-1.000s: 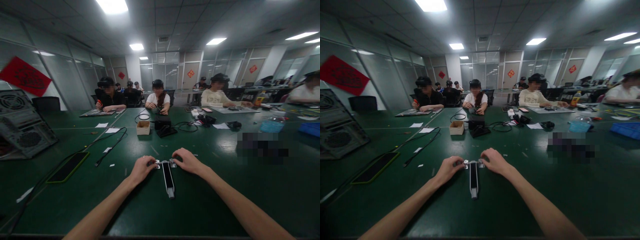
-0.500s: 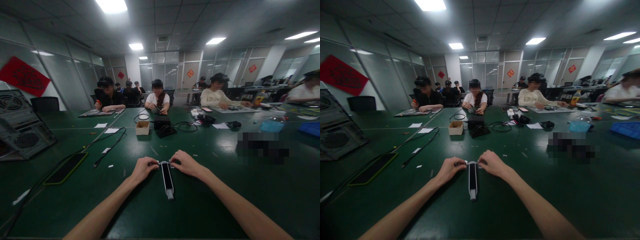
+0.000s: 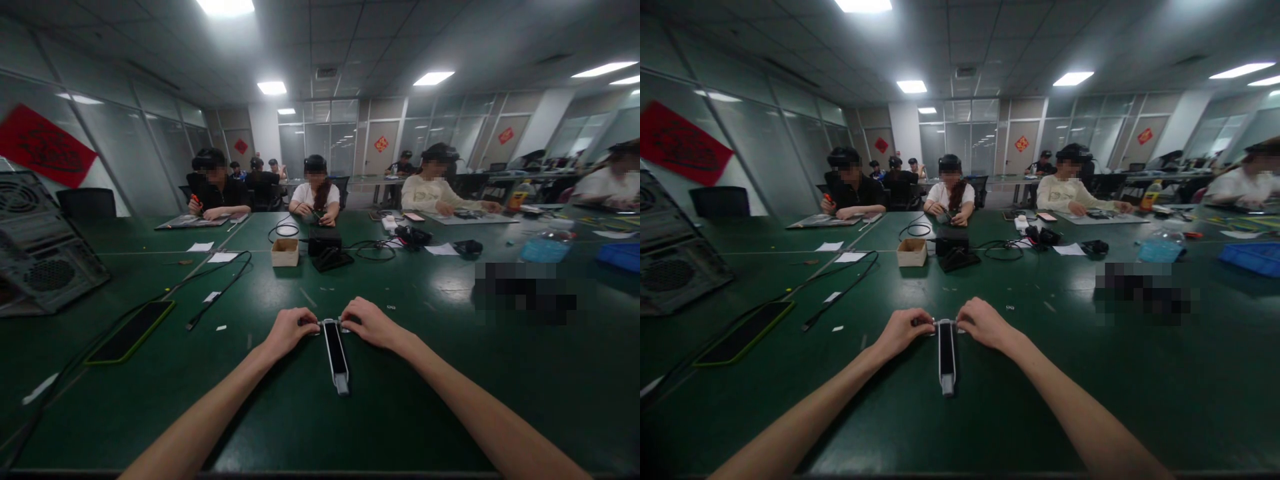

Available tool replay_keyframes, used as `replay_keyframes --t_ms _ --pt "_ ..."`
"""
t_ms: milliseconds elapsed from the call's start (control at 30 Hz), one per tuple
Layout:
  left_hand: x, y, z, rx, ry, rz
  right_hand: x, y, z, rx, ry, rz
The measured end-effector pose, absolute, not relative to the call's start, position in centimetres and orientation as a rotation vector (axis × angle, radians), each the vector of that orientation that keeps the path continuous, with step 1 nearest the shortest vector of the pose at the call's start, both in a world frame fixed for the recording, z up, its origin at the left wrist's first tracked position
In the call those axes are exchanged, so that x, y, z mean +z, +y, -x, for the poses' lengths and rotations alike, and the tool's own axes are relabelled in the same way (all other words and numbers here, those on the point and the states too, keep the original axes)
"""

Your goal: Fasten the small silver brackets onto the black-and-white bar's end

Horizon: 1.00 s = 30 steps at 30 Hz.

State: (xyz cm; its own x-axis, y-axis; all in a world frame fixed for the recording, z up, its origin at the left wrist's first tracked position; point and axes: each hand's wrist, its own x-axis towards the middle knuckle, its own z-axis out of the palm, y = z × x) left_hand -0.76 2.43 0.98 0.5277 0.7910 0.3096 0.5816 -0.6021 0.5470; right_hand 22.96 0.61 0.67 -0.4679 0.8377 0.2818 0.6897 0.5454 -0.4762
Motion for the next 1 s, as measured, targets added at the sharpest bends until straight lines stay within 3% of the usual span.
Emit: replay_keyframes --t_ms 1000 --pt "-0.1 2.2 0.9 0.856 1.107 -2.465 1.7 1.3 -25.0 0.322 -2.365 1.239"
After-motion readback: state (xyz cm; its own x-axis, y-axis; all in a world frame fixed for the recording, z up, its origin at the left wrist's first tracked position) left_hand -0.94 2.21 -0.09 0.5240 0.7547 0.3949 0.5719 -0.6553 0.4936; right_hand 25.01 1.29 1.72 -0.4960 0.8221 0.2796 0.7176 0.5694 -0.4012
